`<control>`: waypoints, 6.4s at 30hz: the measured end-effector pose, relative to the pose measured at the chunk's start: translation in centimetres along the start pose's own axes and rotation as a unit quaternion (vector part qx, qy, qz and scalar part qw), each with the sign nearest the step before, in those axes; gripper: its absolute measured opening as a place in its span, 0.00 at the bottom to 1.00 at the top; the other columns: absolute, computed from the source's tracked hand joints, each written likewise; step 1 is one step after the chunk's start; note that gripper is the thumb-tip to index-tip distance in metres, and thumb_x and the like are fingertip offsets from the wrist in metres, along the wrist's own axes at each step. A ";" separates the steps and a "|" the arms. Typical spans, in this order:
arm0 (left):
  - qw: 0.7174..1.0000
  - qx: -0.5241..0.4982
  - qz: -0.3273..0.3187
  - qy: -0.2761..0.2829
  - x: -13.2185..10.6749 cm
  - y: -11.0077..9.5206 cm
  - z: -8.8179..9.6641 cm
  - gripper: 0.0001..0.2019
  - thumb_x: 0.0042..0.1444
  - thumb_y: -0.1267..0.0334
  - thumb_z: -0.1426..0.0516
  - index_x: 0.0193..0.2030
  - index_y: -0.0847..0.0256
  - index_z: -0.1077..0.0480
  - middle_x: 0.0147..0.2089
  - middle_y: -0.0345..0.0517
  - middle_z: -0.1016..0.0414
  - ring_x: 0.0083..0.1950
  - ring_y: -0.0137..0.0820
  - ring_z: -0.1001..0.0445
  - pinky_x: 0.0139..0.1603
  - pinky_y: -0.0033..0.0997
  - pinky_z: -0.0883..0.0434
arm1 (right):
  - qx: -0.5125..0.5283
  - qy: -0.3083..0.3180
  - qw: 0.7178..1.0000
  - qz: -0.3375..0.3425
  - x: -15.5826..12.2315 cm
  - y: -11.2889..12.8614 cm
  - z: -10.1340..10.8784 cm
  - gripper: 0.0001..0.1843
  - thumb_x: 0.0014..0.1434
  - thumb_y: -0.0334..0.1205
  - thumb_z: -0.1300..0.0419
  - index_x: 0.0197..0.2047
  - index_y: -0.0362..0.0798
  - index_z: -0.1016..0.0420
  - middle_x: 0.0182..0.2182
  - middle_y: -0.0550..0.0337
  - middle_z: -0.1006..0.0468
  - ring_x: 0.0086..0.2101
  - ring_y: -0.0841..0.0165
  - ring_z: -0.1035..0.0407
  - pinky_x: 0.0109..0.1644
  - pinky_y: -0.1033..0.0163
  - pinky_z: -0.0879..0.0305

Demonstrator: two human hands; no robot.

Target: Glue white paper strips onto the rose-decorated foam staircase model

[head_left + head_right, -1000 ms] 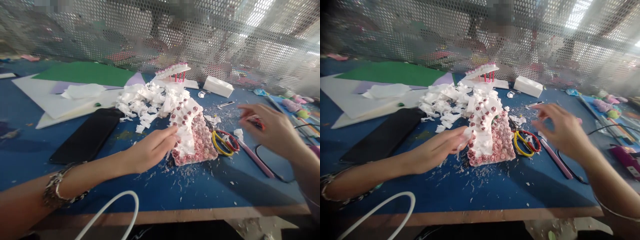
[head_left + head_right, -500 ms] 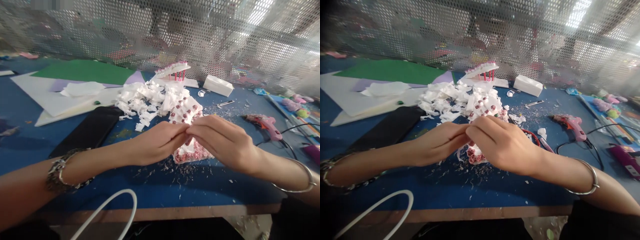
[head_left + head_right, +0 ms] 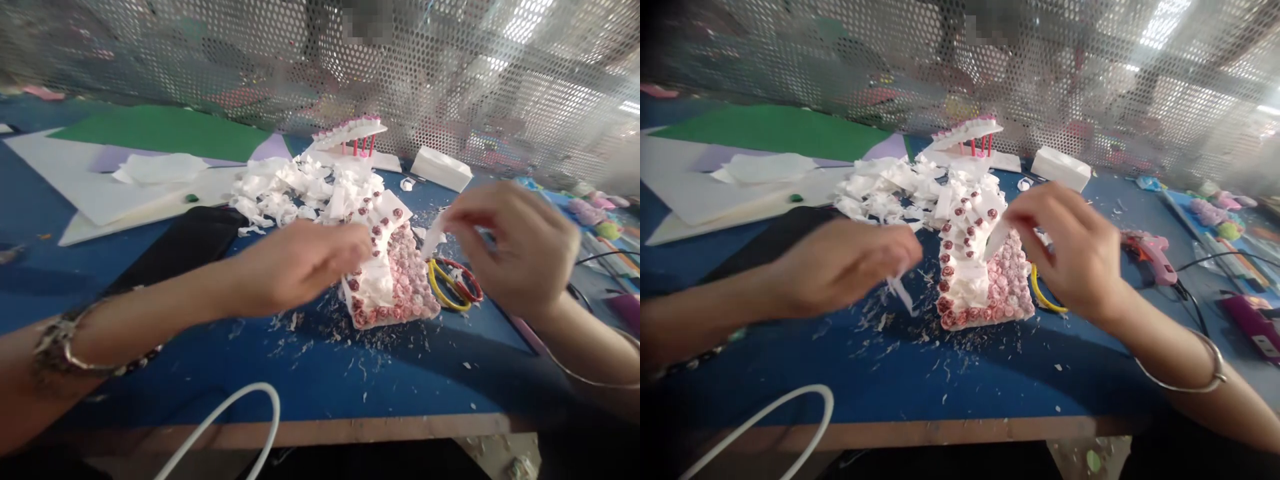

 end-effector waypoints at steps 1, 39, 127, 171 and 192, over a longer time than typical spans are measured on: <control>0.998 0.015 0.047 -0.048 -0.1 0.8 0.3 0.14 0.63 0.63 0.59 0.27 0.60 0.42 0.18 0.35 0.41 0.18 0.21 0.43 0.20 0.22 0.45 | 0.041 0.024 0.999 0.006 -0.3 0.2 -0.6 0.08 0.53 0.26 0.43 0.36 0.46 0.30 0.33 0.59 0.26 0.36 0.74 0.32 0.42 0.67 0.33; 0.994 -0.005 0.103 0.036 -0.2 4.5 -2.5 0.14 0.62 0.63 0.59 0.26 0.62 0.42 0.20 0.36 0.40 0.20 0.22 0.42 0.25 0.24 0.45 | 0.085 0.264 0.960 0.043 -3.2 1.5 -6.4 0.14 0.61 0.38 0.50 0.44 0.43 0.28 0.39 0.50 0.32 0.39 0.67 0.41 0.40 0.61 0.37; 0.995 -0.014 0.100 -0.009 0.1 3.0 -2.0 0.09 0.58 0.63 0.47 0.33 0.63 0.28 0.27 0.36 0.27 0.26 0.18 0.33 0.30 0.15 0.40 | 0.054 0.244 0.965 0.085 -3.4 1.1 -6.4 0.13 0.61 0.29 0.54 0.37 0.41 0.28 0.33 0.52 0.27 0.36 0.71 0.35 0.36 0.65 0.35; 0.910 -0.340 0.239 0.003 -0.1 1.4 -3.4 0.08 0.57 0.61 0.46 0.41 0.63 0.35 0.36 0.44 0.22 0.36 0.26 0.23 0.35 0.20 0.26 | 0.232 0.140 0.962 0.016 -0.8 2.0 -4.6 0.07 0.59 0.31 0.48 0.38 0.46 0.30 0.34 0.58 0.26 0.35 0.76 0.32 0.38 0.66 0.33; 0.993 -0.049 0.110 0.020 0.1 1.1 -2.0 0.08 0.60 0.65 0.50 0.34 0.62 0.32 0.27 0.38 0.26 0.25 0.20 0.31 0.28 0.18 0.38 | 0.180 0.156 0.968 -0.081 -2.3 -1.1 -4.0 0.06 0.55 0.30 0.45 0.35 0.46 0.28 0.31 0.61 0.24 0.33 0.77 0.31 0.37 0.69 0.35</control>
Point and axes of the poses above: each hand's wrist, its own x-axis towards the middle knuckle, its own z-axis out of the back of the hand, y = z × x, the point moved 1 cm from there along x, towards the middle knuckle
